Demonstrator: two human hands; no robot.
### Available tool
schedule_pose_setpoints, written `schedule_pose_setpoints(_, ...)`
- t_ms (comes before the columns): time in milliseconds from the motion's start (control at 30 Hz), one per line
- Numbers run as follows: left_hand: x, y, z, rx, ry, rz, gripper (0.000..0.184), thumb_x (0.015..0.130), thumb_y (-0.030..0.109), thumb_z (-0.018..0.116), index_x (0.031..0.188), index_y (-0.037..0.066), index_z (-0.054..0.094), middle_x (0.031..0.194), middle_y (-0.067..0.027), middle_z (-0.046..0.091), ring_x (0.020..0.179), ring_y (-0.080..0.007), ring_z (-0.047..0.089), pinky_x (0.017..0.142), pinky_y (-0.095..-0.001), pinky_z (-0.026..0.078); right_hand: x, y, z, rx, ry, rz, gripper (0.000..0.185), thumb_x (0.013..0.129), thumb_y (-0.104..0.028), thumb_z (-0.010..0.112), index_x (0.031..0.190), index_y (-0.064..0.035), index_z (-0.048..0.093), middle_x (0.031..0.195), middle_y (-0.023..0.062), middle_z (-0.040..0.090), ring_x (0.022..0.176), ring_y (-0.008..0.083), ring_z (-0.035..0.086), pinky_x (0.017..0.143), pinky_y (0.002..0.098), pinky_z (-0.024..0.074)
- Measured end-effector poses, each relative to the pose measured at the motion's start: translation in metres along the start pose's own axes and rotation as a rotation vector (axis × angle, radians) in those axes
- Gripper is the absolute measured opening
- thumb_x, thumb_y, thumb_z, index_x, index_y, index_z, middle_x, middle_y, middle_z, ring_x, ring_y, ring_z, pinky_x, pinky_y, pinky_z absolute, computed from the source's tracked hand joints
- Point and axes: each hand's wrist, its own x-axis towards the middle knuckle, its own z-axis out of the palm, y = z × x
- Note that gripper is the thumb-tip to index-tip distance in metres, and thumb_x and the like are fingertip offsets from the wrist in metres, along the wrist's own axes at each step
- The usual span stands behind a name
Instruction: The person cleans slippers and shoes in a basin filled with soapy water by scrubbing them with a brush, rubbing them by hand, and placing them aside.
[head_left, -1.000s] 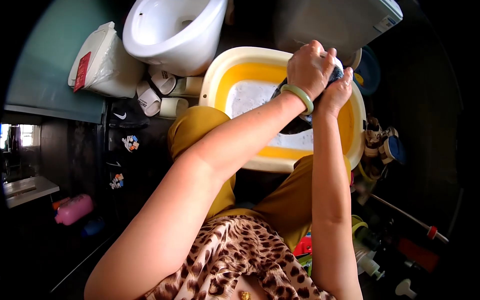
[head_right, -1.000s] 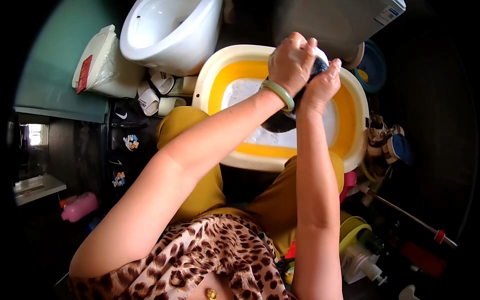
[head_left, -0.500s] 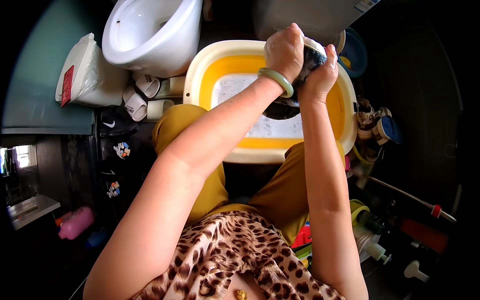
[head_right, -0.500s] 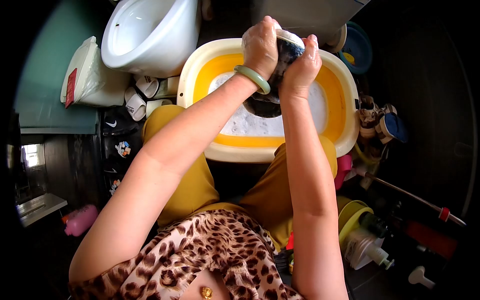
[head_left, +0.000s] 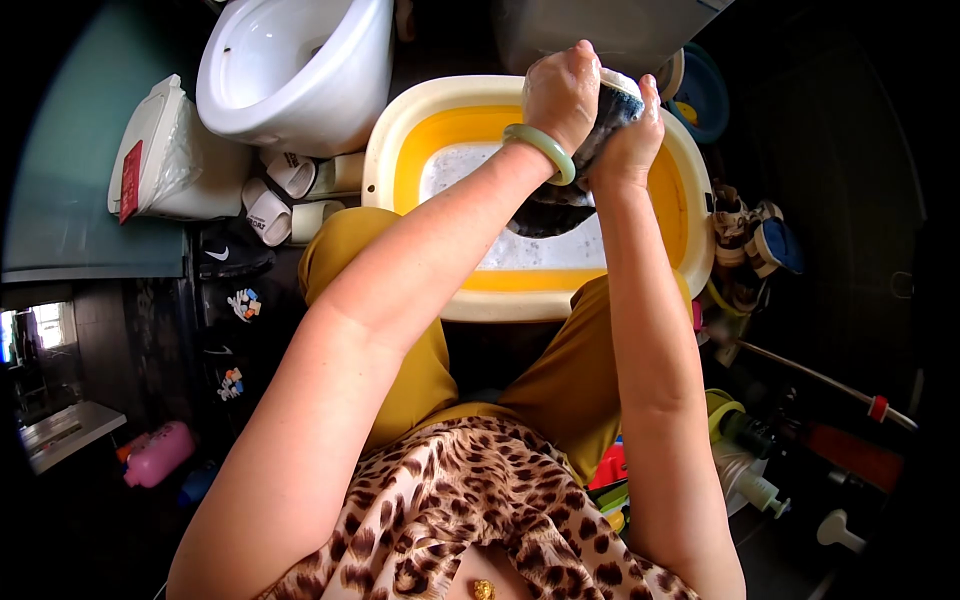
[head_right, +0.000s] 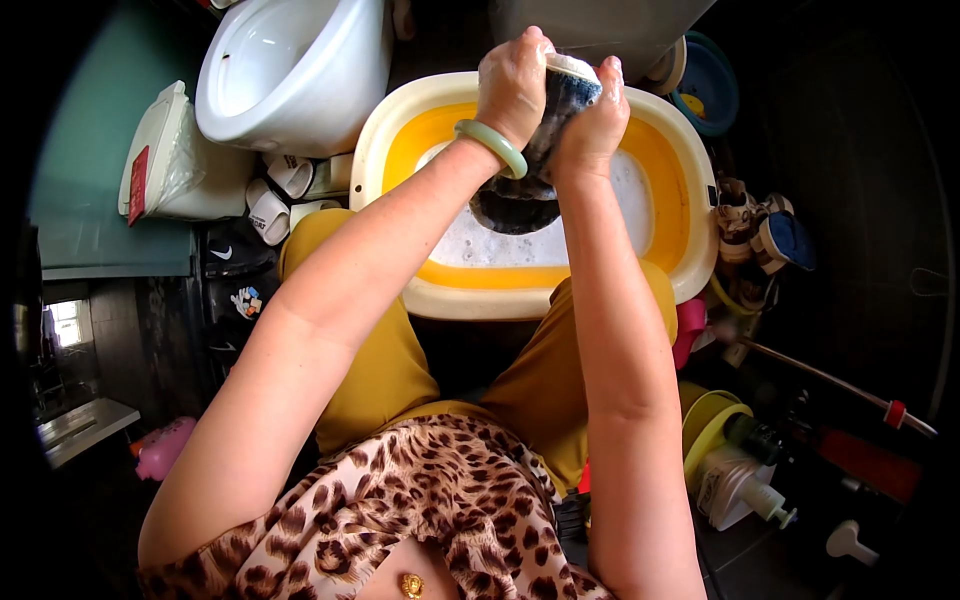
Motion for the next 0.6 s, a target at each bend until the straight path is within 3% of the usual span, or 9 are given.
schedule_pose_setpoints(33, 0.001, 0.002, -0.001, 0.001, -0.002, -0.001, 0.003, 0.089, 0.007, 0.047, 0.086, 0.005, 0.047, 0.073, -0.0141, 0.061, 0.068, -0.0322, 0.062, 0.060, -0.0398, 0.051, 0.000, -0.001, 0.001, -0.003, -0.012, -0.008, 0.036, 0.090, -0.040, 0.048, 0.084, -0.0052, 0.057, 0.077, 0.0054, 0.059, 0.069, 0.0179, 0.057, 0.068, 0.0300, 0.0463)
schedule_pose_setpoints(100, 0.002, 0.005, 0.001, -0.054, 0.026, -0.077, 0.029, 0.093, 0.020, 0.037, 0.074, 0.003, 0.052, 0.070, -0.0199, 0.061, 0.067, -0.0369, 0.060, 0.065, -0.0429, 0.050, -0.004, -0.004, 0.004, 0.011, -0.011, 0.033, 0.036, 0.090, -0.040, 0.048, 0.085, -0.0051, 0.057, 0.077, 0.0057, 0.059, 0.069, 0.0186, 0.058, 0.068, 0.0305, 0.0467)
schedule_pose_setpoints(233, 0.004, 0.007, 0.000, -0.028, 0.048, -0.041, 0.031, 0.093, 0.021, 0.036, 0.075, 0.003, 0.053, 0.069, -0.0200, 0.061, 0.067, -0.0369, 0.060, 0.064, -0.0427, 0.050, -0.010, -0.010, 0.010, 0.016, -0.023, 0.102, 0.036, 0.090, -0.039, 0.048, 0.088, -0.0048, 0.058, 0.078, 0.0064, 0.061, 0.068, 0.0203, 0.059, 0.068, 0.0316, 0.0477)
schedule_pose_setpoints(433, 0.003, 0.008, -0.003, -0.157, -0.015, -0.161, 0.032, 0.094, 0.022, 0.035, 0.079, 0.001, 0.055, 0.070, -0.0209, 0.061, 0.067, -0.0380, 0.060, 0.063, -0.0424, 0.051, -0.004, -0.005, 0.005, -0.010, -0.028, 0.061, 0.036, 0.090, -0.038, 0.048, 0.088, -0.0045, 0.059, 0.079, 0.0062, 0.062, 0.069, 0.0207, 0.060, 0.068, 0.0313, 0.0476)
schedule_pose_setpoints(600, 0.002, 0.006, 0.002, -0.057, 0.078, -0.100, 0.041, 0.094, 0.026, 0.034, 0.072, 0.001, 0.056, 0.072, -0.0219, 0.061, 0.068, -0.0391, 0.059, 0.066, -0.0440, 0.050, 0.005, 0.005, -0.001, -0.036, 0.026, 0.041, 0.036, 0.090, -0.039, 0.049, 0.090, -0.0047, 0.060, 0.080, 0.0056, 0.062, 0.071, 0.0202, 0.060, 0.070, 0.0311, 0.0477)
